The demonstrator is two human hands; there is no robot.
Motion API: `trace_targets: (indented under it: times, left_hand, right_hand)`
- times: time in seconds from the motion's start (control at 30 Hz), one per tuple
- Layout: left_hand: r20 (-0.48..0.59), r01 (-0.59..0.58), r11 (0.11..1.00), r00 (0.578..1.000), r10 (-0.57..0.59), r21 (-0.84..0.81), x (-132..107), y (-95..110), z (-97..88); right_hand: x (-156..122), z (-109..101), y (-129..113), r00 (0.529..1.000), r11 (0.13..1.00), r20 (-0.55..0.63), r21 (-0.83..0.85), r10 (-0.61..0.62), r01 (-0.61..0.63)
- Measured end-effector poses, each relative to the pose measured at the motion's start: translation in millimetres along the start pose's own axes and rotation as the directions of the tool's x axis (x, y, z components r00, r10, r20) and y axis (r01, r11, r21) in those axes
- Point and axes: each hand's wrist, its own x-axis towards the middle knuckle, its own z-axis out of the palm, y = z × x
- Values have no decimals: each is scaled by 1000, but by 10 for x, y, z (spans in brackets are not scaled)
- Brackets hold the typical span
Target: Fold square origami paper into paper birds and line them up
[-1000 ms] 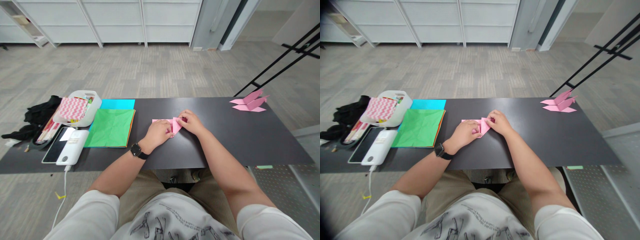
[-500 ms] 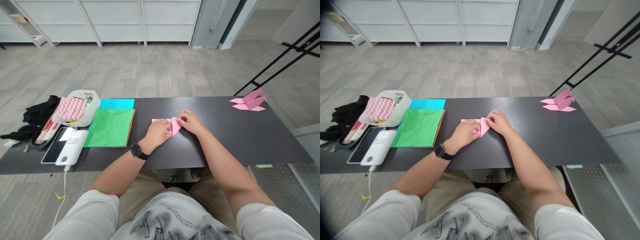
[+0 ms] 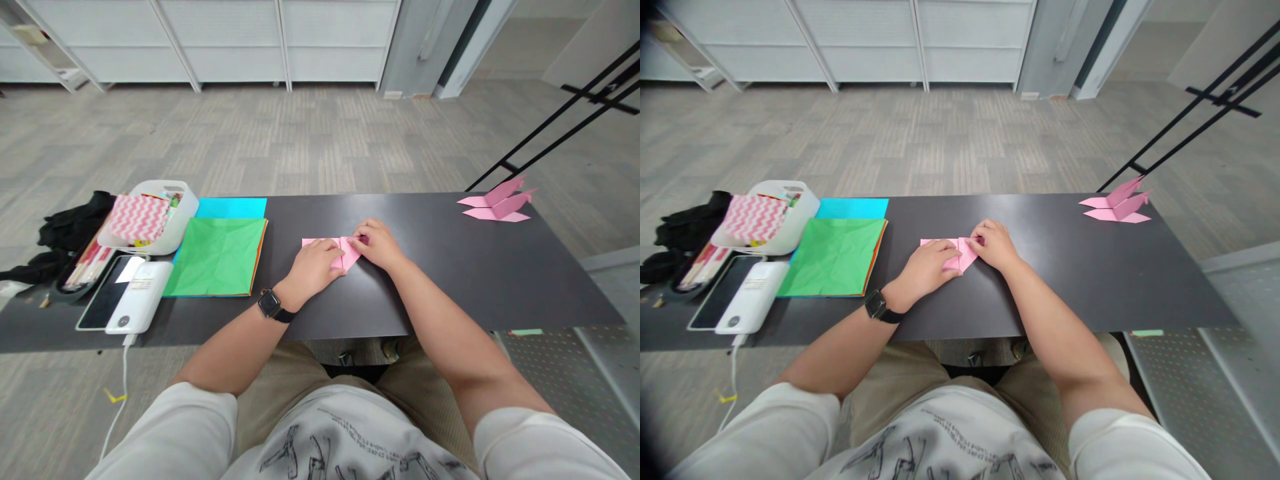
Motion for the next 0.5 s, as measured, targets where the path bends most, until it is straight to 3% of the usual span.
trace_targets:
  times: [0.5]
  left_hand:
    - [-23, 13, 999, 1000, -12, 35, 6, 33, 48]
  right_hand:
    - [17, 31, -29, 999, 999, -20, -39, 36, -36]
